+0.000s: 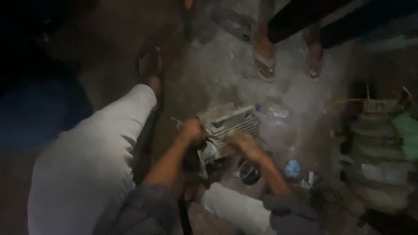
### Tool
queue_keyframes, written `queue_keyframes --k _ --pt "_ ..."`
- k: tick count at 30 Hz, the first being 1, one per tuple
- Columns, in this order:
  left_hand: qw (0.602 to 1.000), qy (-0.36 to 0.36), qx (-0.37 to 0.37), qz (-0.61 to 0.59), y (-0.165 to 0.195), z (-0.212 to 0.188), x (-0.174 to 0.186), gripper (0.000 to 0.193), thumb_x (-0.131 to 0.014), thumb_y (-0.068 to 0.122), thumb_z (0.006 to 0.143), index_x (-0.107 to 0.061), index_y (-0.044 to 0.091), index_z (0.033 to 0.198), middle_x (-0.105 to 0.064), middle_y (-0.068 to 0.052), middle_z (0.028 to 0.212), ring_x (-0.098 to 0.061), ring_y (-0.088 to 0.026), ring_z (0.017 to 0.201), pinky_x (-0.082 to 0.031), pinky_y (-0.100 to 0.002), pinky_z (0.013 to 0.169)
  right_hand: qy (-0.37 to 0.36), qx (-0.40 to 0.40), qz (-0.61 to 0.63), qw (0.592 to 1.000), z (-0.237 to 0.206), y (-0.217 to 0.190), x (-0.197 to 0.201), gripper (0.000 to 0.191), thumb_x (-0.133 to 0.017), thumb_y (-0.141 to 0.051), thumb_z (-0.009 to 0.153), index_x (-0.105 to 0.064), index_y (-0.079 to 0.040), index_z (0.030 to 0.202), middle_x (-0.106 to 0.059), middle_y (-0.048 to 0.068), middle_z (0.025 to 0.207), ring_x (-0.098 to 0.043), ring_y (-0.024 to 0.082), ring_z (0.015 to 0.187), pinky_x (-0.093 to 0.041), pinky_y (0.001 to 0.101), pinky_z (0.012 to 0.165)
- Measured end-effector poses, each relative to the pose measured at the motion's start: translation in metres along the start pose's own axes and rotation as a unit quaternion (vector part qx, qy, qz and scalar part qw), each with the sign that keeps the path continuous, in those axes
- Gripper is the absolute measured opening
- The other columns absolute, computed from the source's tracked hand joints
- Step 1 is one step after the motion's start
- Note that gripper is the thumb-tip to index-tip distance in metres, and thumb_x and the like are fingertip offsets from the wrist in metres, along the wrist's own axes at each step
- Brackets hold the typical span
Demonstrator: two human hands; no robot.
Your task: The person uses a wrench to tighten or loosen bolts on a metal component with cooling fins. They reposition the object multiple times to access different bolts and continue working on it throughout the clip.
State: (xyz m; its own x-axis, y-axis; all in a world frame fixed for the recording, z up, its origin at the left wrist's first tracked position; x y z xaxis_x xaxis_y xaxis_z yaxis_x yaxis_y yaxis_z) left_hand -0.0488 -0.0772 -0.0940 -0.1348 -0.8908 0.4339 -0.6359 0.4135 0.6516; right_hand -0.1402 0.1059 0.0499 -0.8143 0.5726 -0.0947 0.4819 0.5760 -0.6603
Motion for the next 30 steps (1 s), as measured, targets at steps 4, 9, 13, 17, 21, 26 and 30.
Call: queue_keyframes --k 4,9,13,17,21,26,30 --pt "0.998 -0.002 0.058 0.004 -0.007 0.013 -0.010 0.033 -0.071 0.032 0.086 -0.077 0.004 0.103 -0.073 -0.023 0.111 -0.072 -0.039 0.104 -0.056 -0.049 0.092 0.148 0.113 -0.255 0.949 0.041 -0.044 0.002 0.054 -0.071 -0.044 0.089 -0.066 0.000 0.120 -0.073 0.019 0.116 -0.070 0.031 0.108 -0.054 0.0415 0.090" --pt "0.999 0.007 0.039 0.015 -0.007 0.015 -0.013 0.030 -0.077 0.020 0.075 -0.075 0.005 0.101 -0.073 -0.022 0.108 -0.072 -0.037 0.102 -0.057 -0.048 0.089 0.165 0.120 -0.466 0.861 0.119 -0.070 -0.039 0.053 -0.057 -0.049 0.101 -0.072 0.001 0.112 -0.073 0.027 0.108 -0.070 0.042 0.104 -0.053 0.0483 0.088" --pt "1.000 0.017 0.009 0.020 -0.003 0.000 -0.007 0.038 -0.082 0.019 0.065 -0.076 0.004 0.099 -0.073 -0.023 0.107 -0.071 -0.038 0.103 -0.057 -0.048 0.089 0.129 0.150 -0.473 0.859 0.168 -0.075 -0.061 0.045 -0.058 -0.041 0.098 -0.072 0.000 0.112 -0.071 0.028 0.106 -0.067 0.046 0.103 -0.052 0.0497 0.087" --pt "0.998 0.063 0.015 -0.019 -0.003 -0.005 -0.006 0.028 -0.070 0.027 0.083 -0.077 0.004 0.098 -0.073 -0.025 0.105 -0.072 -0.042 0.101 -0.056 -0.051 0.089 0.136 0.118 -0.461 0.869 0.166 -0.079 -0.056 0.042 -0.062 -0.039 0.096 -0.073 0.000 0.107 -0.072 0.027 0.102 -0.070 0.042 0.098 -0.053 0.0484 0.084" --pt "0.996 0.091 -0.015 -0.013 -0.004 0.006 -0.014 0.029 -0.070 0.024 0.078 -0.076 0.001 0.095 -0.072 -0.026 0.104 -0.070 -0.043 0.100 -0.056 -0.051 0.087 0.191 0.161 -0.463 0.850 0.074 -0.078 -0.041 0.038 -0.072 -0.036 0.094 -0.074 0.002 0.098 -0.075 0.024 0.092 -0.074 0.034 0.083 -0.056 0.0445 0.074" --pt "0.998 0.068 -0.002 -0.006 -0.007 0.013 -0.018 0.028 -0.065 0.020 0.078 -0.079 0.005 0.097 -0.072 -0.025 0.107 -0.071 -0.042 0.103 -0.056 -0.052 0.090 0.146 0.047 -0.449 0.880 -0.063 -0.026 -0.051 0.029 -0.071 -0.021 0.083 -0.075 -0.009 0.110 -0.077 0.019 0.084 -0.075 0.028 0.068 -0.058 0.0391 0.066" --pt "0.998 0.052 0.008 -0.027 -0.002 0.006 -0.009 0.029 -0.066 0.020 0.075 -0.078 0.006 0.097 -0.072 -0.025 0.108 -0.071 -0.041 0.103 -0.056 -0.051 0.091 0.100 0.146 -0.497 0.849 -0.076 0.005 -0.074 0.046 -0.079 -0.012 0.070 -0.069 -0.001 0.114 -0.075 0.024 0.087 -0.073 0.041 0.080 -0.057 0.0485 0.067"
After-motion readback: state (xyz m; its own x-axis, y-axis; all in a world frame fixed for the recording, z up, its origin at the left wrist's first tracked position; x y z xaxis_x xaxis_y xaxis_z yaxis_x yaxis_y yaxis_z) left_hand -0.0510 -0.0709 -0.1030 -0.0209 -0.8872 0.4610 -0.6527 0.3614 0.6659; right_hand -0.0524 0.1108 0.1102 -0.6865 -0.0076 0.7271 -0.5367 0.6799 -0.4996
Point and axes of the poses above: each hand's wrist, its own z-axis towards the middle knuckle, its own x-axis out of the back of the hand, y = z × x, the point moved 3 cm from there along z, towards the middle knuckle
